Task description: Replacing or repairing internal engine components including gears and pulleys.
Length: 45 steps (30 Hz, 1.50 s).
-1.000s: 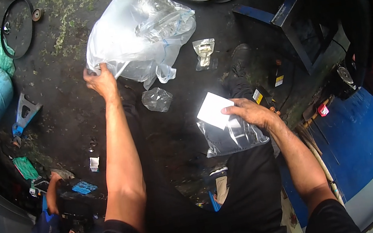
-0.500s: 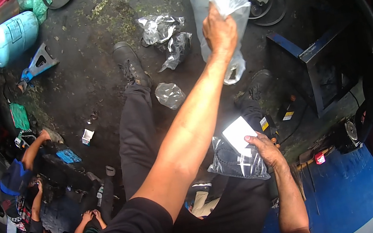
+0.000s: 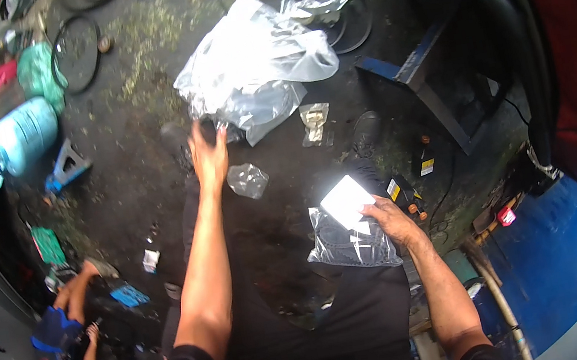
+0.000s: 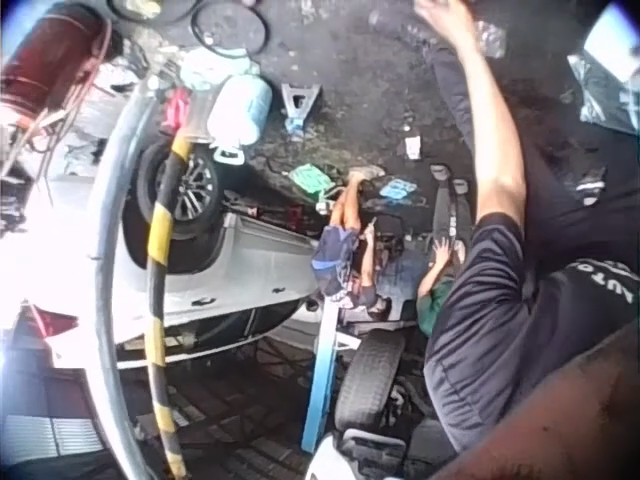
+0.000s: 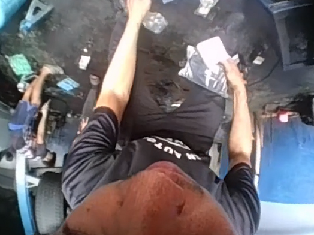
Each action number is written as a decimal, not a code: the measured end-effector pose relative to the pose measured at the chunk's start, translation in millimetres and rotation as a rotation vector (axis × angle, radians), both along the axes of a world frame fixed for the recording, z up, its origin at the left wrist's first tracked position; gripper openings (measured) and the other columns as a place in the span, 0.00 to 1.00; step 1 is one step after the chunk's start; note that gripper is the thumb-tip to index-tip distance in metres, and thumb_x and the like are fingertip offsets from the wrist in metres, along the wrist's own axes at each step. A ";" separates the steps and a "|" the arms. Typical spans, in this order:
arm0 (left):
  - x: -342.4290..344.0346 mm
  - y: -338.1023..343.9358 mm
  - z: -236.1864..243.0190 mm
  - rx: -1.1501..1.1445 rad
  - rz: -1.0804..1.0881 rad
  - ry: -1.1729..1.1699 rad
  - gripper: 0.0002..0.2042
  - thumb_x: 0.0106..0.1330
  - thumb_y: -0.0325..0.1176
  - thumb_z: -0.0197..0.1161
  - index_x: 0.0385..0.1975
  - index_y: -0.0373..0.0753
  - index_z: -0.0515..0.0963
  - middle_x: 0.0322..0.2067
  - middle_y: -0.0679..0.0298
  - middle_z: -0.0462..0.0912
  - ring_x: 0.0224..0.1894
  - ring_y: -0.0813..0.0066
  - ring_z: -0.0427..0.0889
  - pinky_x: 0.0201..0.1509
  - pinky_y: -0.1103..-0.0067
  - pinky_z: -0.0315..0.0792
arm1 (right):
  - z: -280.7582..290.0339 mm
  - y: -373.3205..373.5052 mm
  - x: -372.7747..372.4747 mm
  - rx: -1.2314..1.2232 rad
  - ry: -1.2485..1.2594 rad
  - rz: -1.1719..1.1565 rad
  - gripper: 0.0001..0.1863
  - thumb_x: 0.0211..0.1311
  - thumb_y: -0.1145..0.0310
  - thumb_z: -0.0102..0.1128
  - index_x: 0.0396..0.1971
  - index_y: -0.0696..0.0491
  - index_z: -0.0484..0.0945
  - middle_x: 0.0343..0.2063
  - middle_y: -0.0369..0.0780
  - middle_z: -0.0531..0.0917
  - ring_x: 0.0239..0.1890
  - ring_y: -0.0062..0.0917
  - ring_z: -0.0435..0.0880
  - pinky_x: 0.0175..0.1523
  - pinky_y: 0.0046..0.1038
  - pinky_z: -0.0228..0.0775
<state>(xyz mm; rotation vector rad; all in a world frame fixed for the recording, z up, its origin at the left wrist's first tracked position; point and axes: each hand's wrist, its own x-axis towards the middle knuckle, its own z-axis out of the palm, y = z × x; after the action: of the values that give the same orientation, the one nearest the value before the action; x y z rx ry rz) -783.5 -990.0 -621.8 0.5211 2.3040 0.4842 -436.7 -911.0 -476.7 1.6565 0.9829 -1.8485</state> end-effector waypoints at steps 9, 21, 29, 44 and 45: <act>100.8 69.5 303.8 0.025 -0.539 -0.810 0.36 0.60 0.51 0.66 0.63 0.36 0.63 0.48 0.51 0.79 0.53 0.67 0.77 0.56 0.74 0.69 | 170.7 46.7 -34.8 0.230 0.329 0.212 0.33 0.58 0.46 0.60 0.51 0.60 0.74 0.41 0.49 0.82 0.45 0.35 0.79 0.51 0.29 0.69; 200.3 168.2 481.4 0.329 0.043 -0.978 0.22 0.66 0.45 0.60 0.52 0.34 0.71 0.40 0.61 0.79 0.40 0.70 0.80 0.44 0.70 0.76 | 323.9 118.3 216.4 0.736 0.435 -0.301 0.28 0.56 0.53 0.66 0.51 0.55 0.75 0.48 0.42 0.80 0.55 0.28 0.76 0.60 0.29 0.65; 218.5 175.1 534.3 0.700 0.538 -1.013 0.24 0.68 0.53 0.51 0.52 0.39 0.72 0.45 0.59 0.78 0.46 0.58 0.78 0.48 0.61 0.74 | 263.5 99.1 430.2 1.011 -0.297 -0.848 0.22 0.60 0.63 0.61 0.49 0.62 0.76 0.44 0.50 0.82 0.47 0.37 0.81 0.51 0.32 0.71; 292.8 339.1 535.7 0.412 0.340 -0.905 0.28 0.69 0.57 0.46 0.59 0.42 0.67 0.55 0.61 0.71 0.57 0.58 0.69 0.52 0.50 0.65 | 337.4 188.4 485.2 0.476 -0.502 -0.334 0.29 0.57 0.55 0.62 0.56 0.54 0.72 0.51 0.50 0.78 0.56 0.45 0.75 0.60 0.37 0.67; 294.5 350.1 546.7 0.310 0.354 -0.932 0.29 0.69 0.57 0.46 0.61 0.41 0.65 0.57 0.61 0.70 0.58 0.58 0.68 0.53 0.49 0.65 | 367.0 201.7 483.4 0.504 -0.468 -0.365 0.29 0.57 0.55 0.62 0.56 0.54 0.72 0.51 0.50 0.78 0.56 0.45 0.75 0.60 0.37 0.67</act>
<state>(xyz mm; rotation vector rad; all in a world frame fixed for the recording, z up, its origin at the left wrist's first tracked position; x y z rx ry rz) -489.0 -639.9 -75.1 -0.0142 1.4138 1.0130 46.7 -709.3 -109.7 2.5680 1.0355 -1.3532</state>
